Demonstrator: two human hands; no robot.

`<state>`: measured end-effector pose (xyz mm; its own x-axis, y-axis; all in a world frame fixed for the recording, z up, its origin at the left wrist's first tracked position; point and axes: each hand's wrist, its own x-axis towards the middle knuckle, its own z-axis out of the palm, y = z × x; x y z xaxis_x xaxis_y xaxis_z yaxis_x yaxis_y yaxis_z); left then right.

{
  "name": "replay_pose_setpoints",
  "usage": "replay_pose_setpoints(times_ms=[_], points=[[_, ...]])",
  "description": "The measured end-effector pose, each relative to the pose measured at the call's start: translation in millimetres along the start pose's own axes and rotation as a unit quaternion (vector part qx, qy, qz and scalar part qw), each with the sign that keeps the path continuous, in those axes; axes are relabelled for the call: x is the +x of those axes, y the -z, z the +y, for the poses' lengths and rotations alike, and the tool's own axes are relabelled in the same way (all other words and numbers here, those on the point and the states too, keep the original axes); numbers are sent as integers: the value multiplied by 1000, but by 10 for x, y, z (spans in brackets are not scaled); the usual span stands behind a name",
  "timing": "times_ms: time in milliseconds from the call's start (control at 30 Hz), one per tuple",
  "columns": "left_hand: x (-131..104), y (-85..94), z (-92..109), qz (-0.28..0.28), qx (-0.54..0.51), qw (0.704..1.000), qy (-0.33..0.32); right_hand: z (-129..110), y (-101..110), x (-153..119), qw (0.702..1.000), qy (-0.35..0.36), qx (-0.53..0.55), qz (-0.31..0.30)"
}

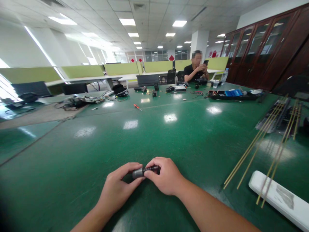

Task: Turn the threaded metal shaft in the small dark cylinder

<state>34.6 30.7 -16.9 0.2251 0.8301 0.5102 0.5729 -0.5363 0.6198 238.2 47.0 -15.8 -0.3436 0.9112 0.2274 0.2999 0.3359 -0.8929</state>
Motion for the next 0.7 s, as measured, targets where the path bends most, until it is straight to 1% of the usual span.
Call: replay_pose_setpoints(times_ms=[467,700], points=[[-20,16,-12,-6,-2,1000,-2,-19,-4,-6,1000,-4,-3,-2],[-36,-7,-19,-5,-7,1000,4,-16,7,-10,1000,-11,-3,-1]])
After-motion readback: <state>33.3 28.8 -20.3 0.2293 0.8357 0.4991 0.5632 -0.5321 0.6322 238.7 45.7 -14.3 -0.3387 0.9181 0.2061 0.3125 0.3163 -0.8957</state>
